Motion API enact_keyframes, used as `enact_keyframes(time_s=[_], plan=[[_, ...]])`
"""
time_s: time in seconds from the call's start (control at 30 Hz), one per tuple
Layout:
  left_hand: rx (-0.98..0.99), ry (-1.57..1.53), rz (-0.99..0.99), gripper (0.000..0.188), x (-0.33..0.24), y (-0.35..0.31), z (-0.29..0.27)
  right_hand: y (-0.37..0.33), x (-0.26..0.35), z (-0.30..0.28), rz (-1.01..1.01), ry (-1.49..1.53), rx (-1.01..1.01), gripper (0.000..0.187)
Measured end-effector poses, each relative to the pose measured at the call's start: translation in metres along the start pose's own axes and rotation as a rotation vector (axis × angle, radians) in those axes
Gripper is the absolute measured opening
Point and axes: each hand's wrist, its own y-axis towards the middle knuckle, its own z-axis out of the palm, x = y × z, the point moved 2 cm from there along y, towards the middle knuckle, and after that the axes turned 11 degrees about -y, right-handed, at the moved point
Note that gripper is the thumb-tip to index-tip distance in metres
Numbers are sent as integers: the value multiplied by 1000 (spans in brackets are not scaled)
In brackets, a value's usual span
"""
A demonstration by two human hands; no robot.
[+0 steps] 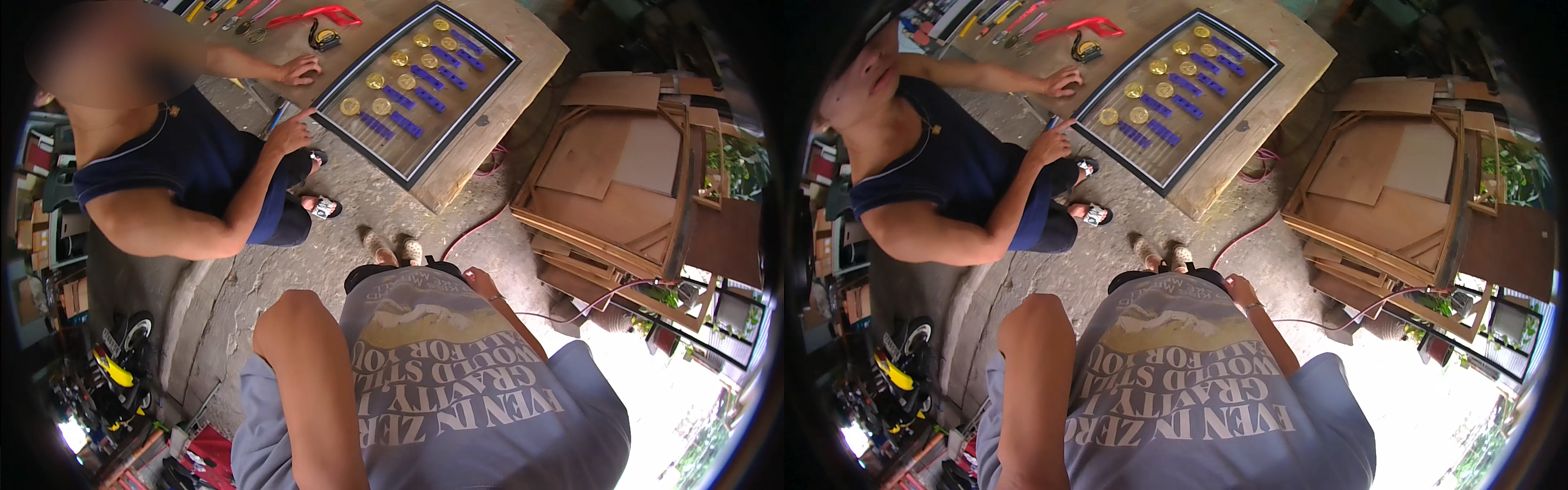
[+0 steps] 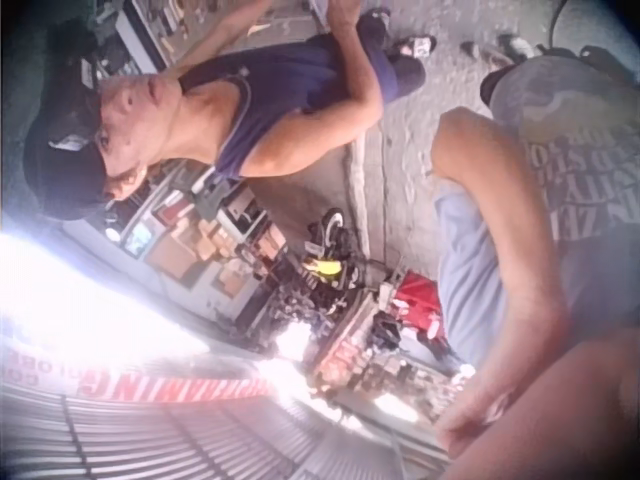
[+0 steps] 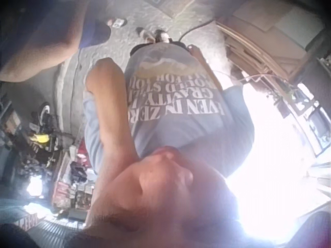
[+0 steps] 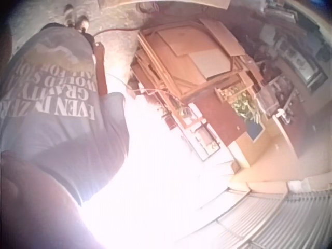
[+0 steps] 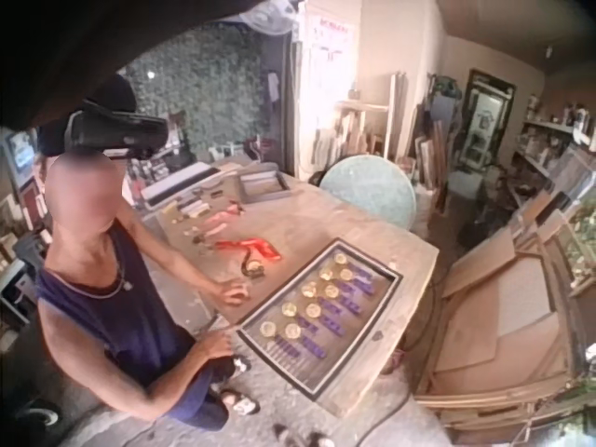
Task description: The person uses a utility knife to trim the edges of a framed display containing medals. They then move the frame to a workbench and use a brush to clean the surface. The person measures and cuts a piece of cardboard to fit the frame, and finally arranges several medals with ribbons on the workbench.
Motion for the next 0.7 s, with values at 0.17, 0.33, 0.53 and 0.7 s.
enact_keyframes(time_s=[0.17,0.33,0.53,0.7], plan=[[-38,-7,-16,26,24,-6,-35,3,17,-1,-27,-18,-69,25],[-41,4,-52,26,49,-22,-50,7,26,-17,-2,8,-94,26],[-42,-12,-61,26,76,-46,-44,16,0,-33,93,36,-92,28],[-37,-74,-45,26,114,-61,-1,34,-35,-72,163,104,-11,29]])
